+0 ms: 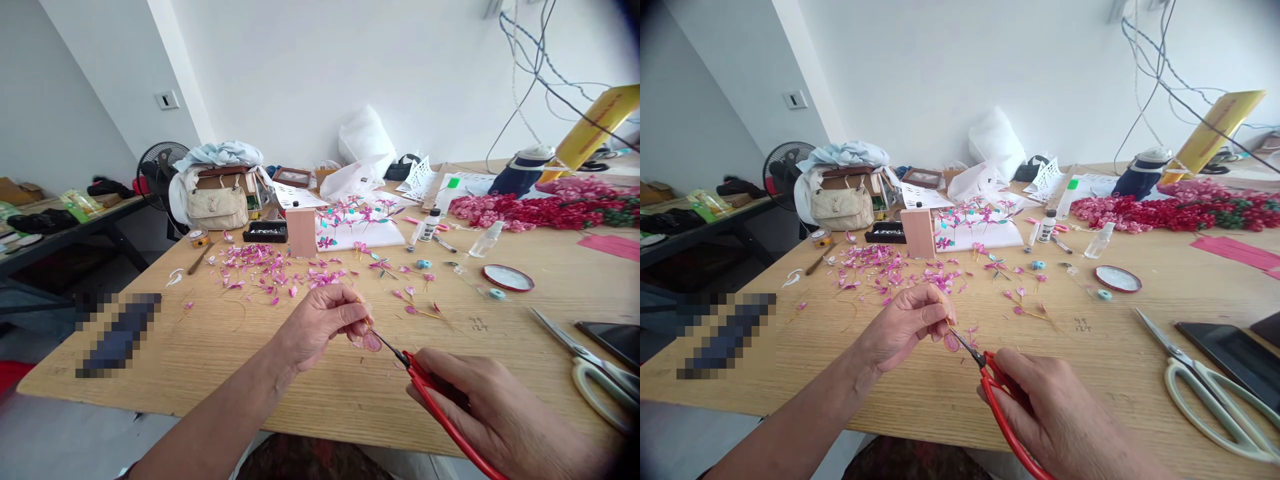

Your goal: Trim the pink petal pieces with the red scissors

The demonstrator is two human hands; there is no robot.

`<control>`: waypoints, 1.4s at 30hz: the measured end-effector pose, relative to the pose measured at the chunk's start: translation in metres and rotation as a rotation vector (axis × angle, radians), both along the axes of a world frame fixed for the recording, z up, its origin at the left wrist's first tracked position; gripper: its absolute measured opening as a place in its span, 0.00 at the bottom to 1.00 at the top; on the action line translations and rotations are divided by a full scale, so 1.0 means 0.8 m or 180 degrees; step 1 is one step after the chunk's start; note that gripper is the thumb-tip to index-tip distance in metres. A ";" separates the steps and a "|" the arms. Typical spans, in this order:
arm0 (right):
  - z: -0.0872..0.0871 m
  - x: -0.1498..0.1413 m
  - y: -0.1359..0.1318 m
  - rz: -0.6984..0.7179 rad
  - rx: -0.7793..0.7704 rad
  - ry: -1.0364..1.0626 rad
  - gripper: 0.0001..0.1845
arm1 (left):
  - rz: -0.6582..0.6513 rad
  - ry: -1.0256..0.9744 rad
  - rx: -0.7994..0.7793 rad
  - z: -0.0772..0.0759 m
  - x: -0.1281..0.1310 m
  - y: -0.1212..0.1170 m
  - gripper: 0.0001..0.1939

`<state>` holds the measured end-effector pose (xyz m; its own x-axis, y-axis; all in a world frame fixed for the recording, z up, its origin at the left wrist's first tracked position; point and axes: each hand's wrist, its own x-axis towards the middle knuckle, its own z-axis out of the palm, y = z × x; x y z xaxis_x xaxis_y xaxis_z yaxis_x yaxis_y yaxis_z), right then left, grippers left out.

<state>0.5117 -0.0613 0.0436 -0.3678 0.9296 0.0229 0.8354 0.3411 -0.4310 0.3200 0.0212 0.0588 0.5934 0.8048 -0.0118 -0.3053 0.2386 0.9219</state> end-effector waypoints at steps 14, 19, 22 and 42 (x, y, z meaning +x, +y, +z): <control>0.002 -0.003 0.002 -0.0002 0.0228 0.0314 0.16 | 0.0085 -0.0154 -0.0064 -0.007 -0.002 0.001 0.10; 0.006 -0.002 0.005 -0.0014 0.0031 0.0390 0.18 | 0.0108 -0.0049 -0.0072 -0.006 -0.002 0.003 0.11; 0.007 0.002 0.006 0.0023 -0.0258 0.0378 0.19 | 0.0125 0.0067 -0.0042 -0.004 -0.002 0.003 0.11; -0.021 -0.013 0.067 -0.1248 -0.0328 0.2905 0.15 | 0.0331 0.0334 -0.0027 -0.032 0.017 0.035 0.12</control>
<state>0.5012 -0.0076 0.0265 0.0836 0.9949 0.0560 0.2151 0.0369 -0.9759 0.3339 0.0493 0.0329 0.5019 0.8615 -0.0766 -0.2307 0.2187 0.9481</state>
